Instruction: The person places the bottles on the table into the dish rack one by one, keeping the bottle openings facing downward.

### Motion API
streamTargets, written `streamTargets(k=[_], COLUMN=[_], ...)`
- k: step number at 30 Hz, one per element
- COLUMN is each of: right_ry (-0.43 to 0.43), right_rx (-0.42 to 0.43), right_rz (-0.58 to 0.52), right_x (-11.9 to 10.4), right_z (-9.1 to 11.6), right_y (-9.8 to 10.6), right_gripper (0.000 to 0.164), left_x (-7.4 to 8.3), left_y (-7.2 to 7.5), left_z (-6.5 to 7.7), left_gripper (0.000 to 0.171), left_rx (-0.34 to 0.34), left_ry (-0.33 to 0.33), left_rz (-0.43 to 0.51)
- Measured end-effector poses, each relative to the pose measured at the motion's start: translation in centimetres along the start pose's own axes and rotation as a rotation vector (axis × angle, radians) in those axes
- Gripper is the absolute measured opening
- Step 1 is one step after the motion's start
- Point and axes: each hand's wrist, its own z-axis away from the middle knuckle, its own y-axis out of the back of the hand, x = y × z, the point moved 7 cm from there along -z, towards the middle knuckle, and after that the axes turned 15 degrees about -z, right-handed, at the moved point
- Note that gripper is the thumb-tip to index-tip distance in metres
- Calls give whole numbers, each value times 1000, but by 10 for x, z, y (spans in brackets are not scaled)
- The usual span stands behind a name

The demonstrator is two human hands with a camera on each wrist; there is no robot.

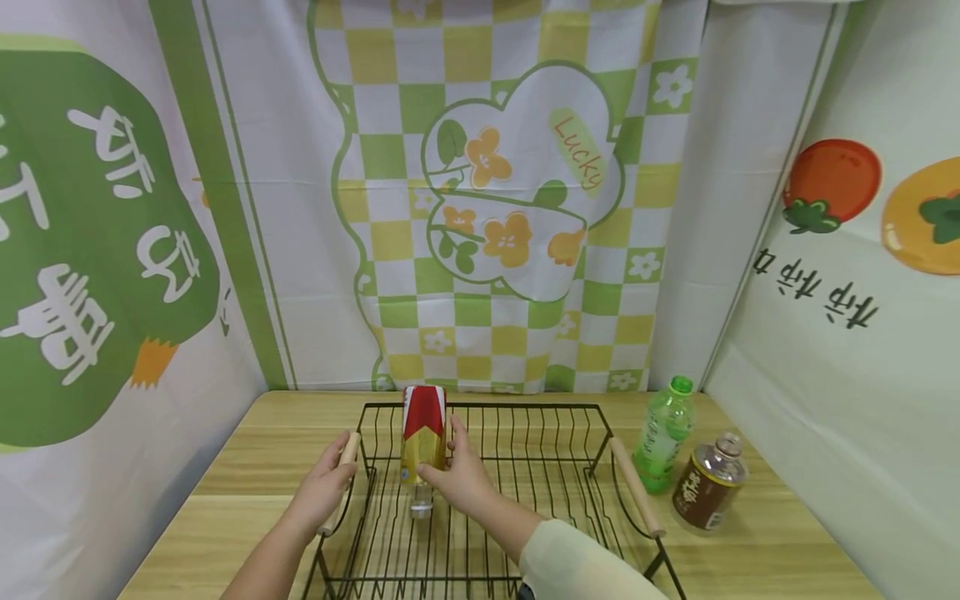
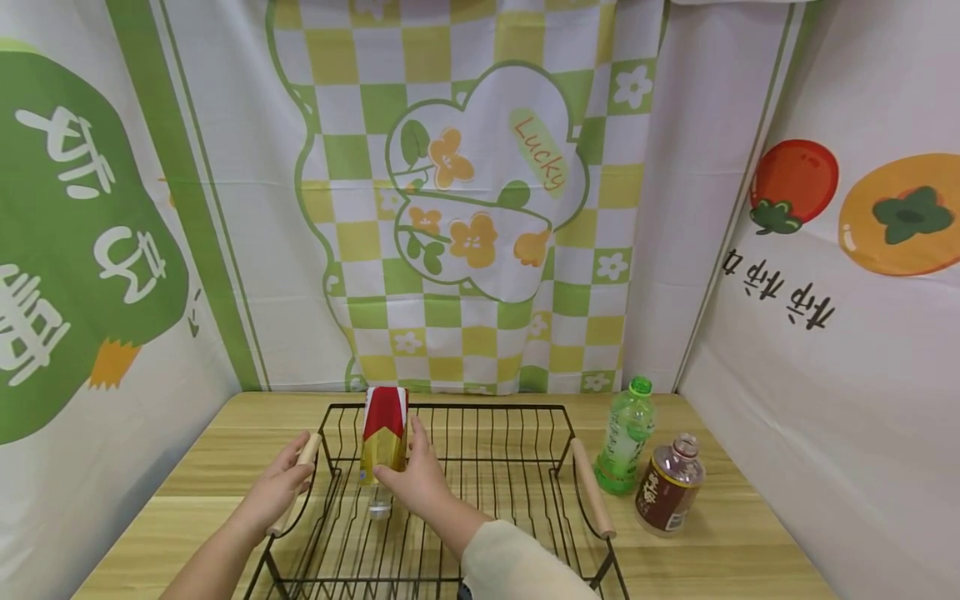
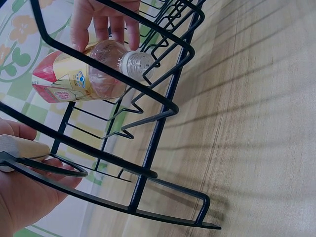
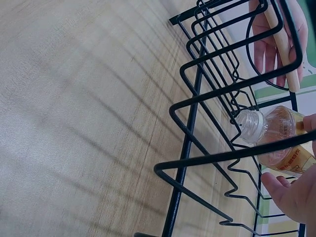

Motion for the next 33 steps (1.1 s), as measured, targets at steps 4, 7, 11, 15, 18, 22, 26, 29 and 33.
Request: streamTargets(k=[4,7,11,15,18,22,26,29,33], right_ry=[5,5,0,6,12,39,69,76,76], right_rx=[19,31,37,47,47,44,45,41,52], right_rz=[7,6,-4,-12,3,40,53,41,38], right_x=[-2,-4,-10,-17,-22,-25,-27,-29,-29], right_z=[0,1,2,6,9,13,16,17,20], right_y=[2,4,7,17,29,47,62,73,87], right_gripper=[95,94,92,92,90,87,86,86,84], left_x=[0,-1,-1,-1,-1,0,-3,-4,-2], left_y=[-1,-1,-2,-3,-2,-1,0,0,0], left_z=[-1,-2,-2,-2,-2,-1,-2,-2,0], left_gripper=[64,64,64,64,64,65,67,67,66], left_rx=[-1,2,0,-9,-14,-14,-18,-18,-12], left_ry=[0,-1,1,-1,-2,-3,-3,-2,3], left_rz=[0,-10,-9,6,8,8,14,9,-1])
